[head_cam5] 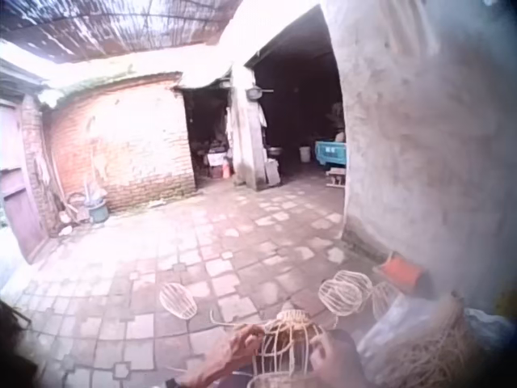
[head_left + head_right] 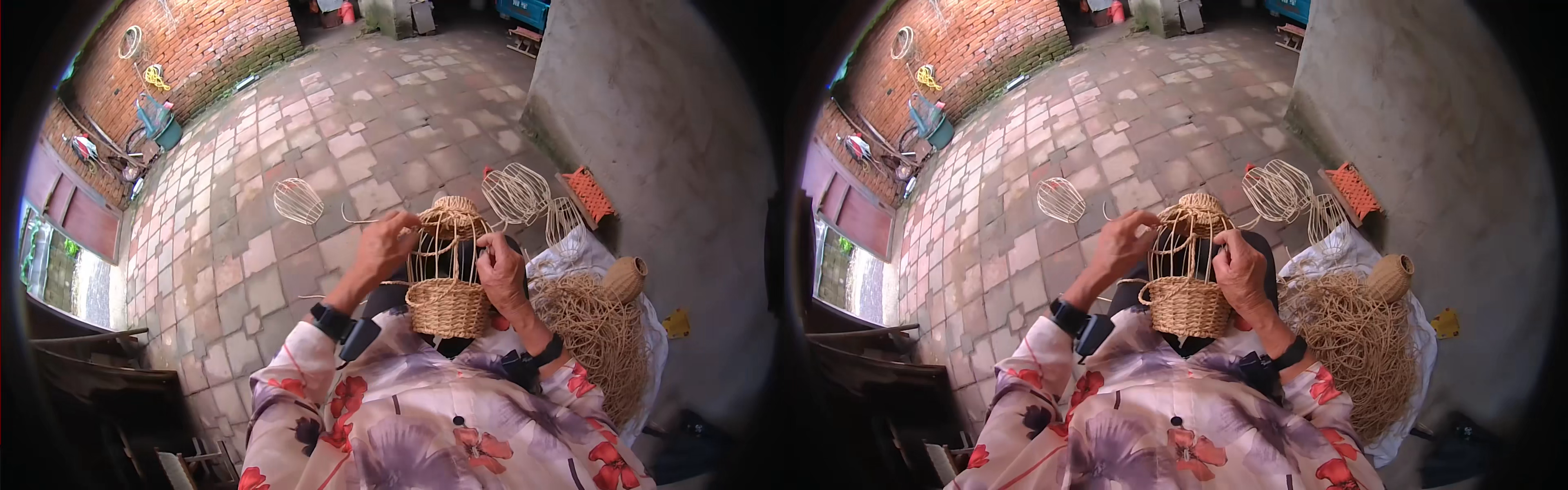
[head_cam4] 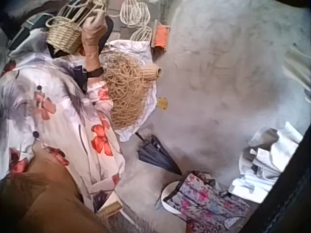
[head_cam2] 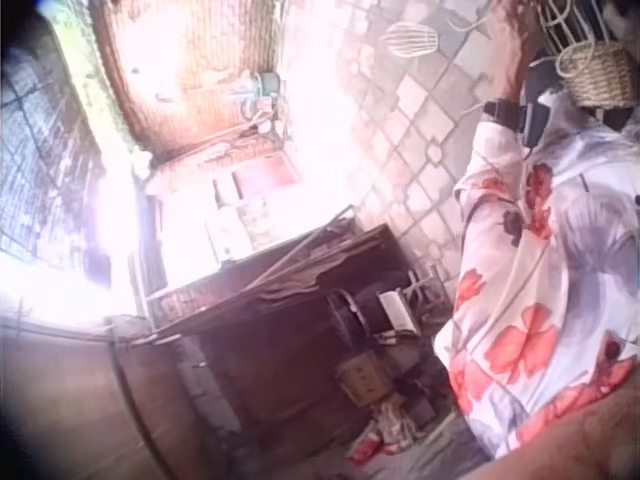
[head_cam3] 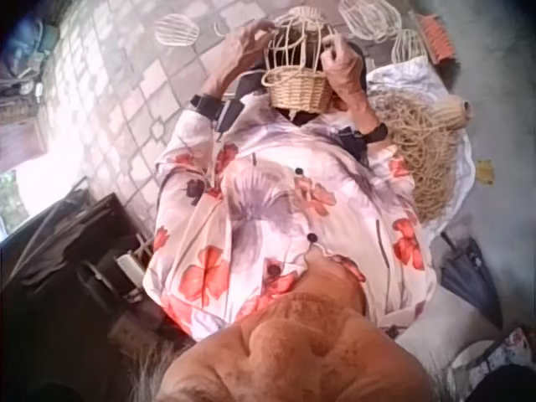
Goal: Weaving a small wicker basket using long strips of plant material.
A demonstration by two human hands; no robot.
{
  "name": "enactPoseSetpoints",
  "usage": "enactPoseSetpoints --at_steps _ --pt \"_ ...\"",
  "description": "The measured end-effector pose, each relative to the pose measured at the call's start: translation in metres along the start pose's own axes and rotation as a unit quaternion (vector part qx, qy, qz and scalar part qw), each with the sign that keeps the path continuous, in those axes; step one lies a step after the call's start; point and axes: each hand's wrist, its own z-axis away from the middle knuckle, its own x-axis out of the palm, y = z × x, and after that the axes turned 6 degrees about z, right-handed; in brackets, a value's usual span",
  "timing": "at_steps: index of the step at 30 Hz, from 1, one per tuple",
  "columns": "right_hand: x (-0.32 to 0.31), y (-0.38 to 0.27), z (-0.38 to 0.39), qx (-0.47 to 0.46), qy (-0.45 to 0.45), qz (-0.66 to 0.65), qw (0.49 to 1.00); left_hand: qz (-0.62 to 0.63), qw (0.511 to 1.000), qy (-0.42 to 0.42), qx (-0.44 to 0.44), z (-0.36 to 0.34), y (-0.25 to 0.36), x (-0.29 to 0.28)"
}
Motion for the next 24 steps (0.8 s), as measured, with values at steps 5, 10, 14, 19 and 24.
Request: enactPoseSetpoints --at_steps 5,10,14,19,24 --pt "0.003 -0.003 0.001 0.002 0.004 -0.008 1.000 -0.097 0.994 0.000 0.046 -0.004 -0.004 0.008" --pt "0.002 0.001 0.000 -0.011 0.006 0.007 1.000 0.039 0.996 -0.058 0.064 0.030 -0.008 -0.027" --pt "0.001 0.009 0.001 0.020 0.004 -0.008 1.000 0.081 0.973 -0.028 -0.213 0.095 -0.074 -0.115" --pt "0.001 0.017 0.001 0.003 0.005 0.001 1.000 0.025 0.889 0.259 -0.377 0.221 -0.212 -0.281" --pt "0.003 0.009 -0.001 -0.010 -0.011 -0.013 1.000 -0.219 0.713 0.378 -0.549 0.309 -0.250 -0.375"
